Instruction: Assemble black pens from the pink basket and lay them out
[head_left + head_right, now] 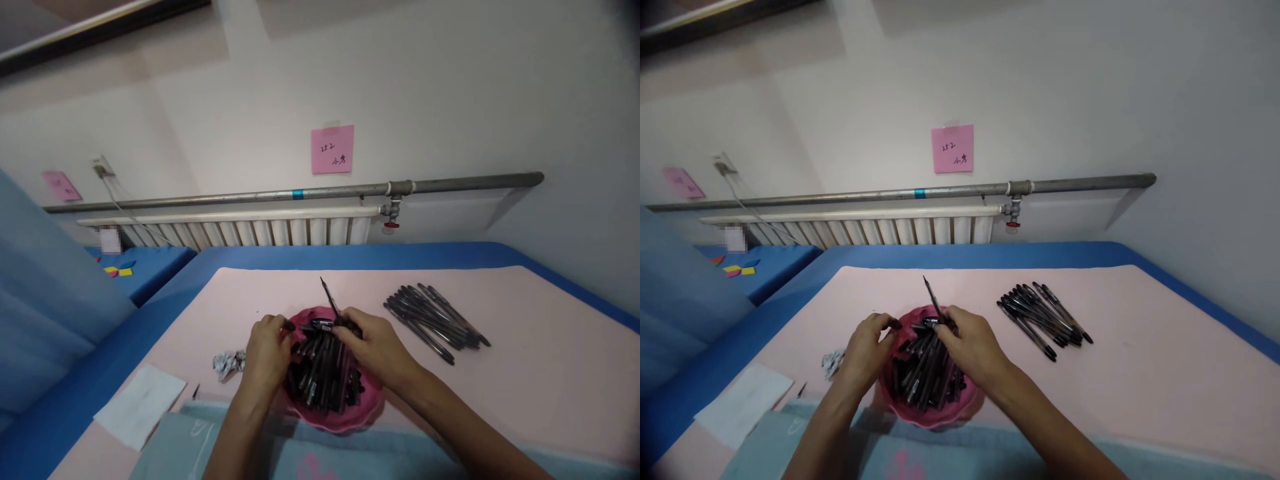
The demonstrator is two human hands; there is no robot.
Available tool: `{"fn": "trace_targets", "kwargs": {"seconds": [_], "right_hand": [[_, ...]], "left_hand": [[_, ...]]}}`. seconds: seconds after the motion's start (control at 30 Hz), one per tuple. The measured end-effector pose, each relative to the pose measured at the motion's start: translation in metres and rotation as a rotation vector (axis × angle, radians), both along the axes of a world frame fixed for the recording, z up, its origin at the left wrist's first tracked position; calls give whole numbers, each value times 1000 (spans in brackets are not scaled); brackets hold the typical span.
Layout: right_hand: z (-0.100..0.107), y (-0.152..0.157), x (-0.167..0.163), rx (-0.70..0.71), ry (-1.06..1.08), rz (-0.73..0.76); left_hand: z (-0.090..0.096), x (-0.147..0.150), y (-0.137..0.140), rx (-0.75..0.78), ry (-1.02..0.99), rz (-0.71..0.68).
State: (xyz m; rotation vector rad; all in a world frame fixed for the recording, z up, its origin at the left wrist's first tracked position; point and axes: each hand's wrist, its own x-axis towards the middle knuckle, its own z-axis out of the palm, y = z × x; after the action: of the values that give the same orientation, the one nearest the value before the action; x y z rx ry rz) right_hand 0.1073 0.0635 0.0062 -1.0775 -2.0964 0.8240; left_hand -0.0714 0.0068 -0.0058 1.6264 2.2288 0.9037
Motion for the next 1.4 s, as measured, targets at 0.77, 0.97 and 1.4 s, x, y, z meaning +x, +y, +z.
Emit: {"fn": "trace_targets", "kwargs": {"seconds": [0.77, 0.97, 1.4], "right_hand": [[-2, 1, 2, 25, -5, 71], [0, 0, 2, 32, -18, 59], [-7, -14, -7, 88, -215, 266]], "left_hand": [[-15, 22, 4, -265, 536, -38], [-11, 19, 4, -182, 441, -1], [16, -2, -1, 263, -1398, 93]]}}
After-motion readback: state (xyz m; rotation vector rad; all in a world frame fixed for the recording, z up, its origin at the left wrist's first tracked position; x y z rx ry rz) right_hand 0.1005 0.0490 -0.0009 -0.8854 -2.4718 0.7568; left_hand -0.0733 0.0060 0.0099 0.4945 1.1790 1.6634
